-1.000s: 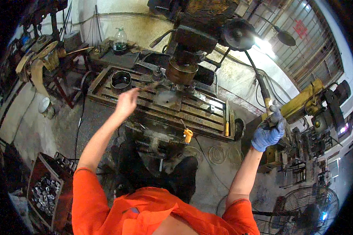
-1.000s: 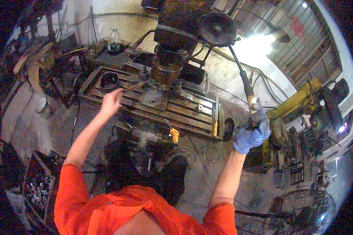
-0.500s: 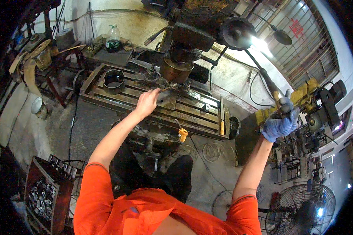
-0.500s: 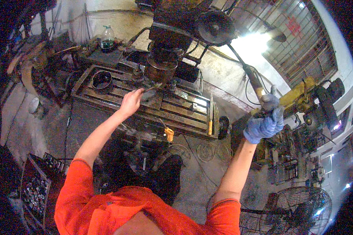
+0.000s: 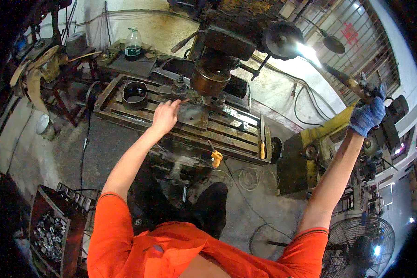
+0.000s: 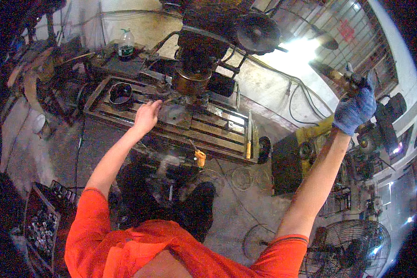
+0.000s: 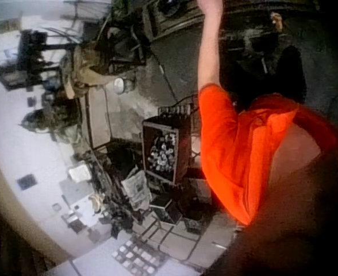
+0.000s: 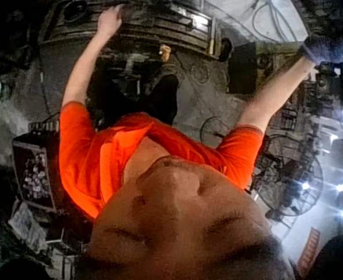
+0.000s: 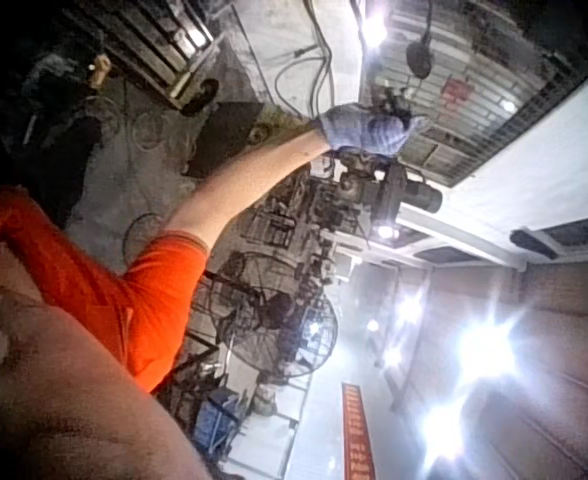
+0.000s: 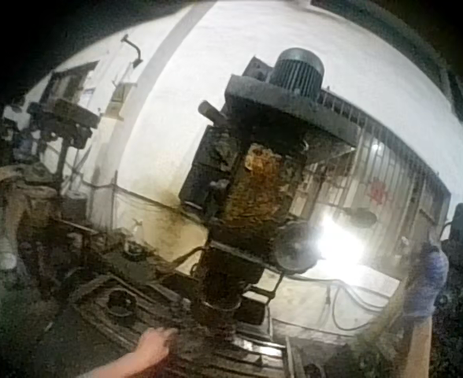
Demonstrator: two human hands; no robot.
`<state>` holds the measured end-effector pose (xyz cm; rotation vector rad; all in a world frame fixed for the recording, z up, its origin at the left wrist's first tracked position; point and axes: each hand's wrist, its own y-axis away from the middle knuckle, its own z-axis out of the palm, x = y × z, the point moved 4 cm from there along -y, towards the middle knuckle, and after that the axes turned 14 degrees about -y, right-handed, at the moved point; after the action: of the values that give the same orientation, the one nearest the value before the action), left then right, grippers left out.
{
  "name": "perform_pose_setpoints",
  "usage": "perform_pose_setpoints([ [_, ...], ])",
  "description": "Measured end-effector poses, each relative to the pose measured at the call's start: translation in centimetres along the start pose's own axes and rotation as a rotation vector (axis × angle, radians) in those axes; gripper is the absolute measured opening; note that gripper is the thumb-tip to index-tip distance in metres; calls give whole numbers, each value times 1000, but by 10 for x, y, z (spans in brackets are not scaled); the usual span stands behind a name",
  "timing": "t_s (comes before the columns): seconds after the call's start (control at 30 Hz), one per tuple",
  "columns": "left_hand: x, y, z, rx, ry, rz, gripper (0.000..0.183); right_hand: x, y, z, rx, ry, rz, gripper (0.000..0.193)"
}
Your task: The person operates a milling machine by picking up metal workpieces from a bin, placing them on the machine bed, and using a lever and handwheel to perform the milling. The person also uses an air nozzle to clean the workpiece between operations.
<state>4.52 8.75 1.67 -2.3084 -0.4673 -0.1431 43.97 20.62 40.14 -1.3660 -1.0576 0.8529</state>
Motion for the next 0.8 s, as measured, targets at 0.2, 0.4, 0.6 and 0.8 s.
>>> perform_pose_setpoints([
  [0.2, -59, 17, -62, 74, -120, -73, 25, -59, 71, 7, 163, -182, -31, 32],
  [0.4, -123, 21, -80, 133, -450, -87, 23, -74, 323, 43, -304, -553, 1168, 9],
  [0.6, -131, 33, -61, -83, -539, -61, 26, -100, 514, 82, -704, -486, 1719, 26],
  [0.8, -134, 41, -70, -200, -455, -129, 36, -121, 531, 125, -707, -555, 1974, 35],
])
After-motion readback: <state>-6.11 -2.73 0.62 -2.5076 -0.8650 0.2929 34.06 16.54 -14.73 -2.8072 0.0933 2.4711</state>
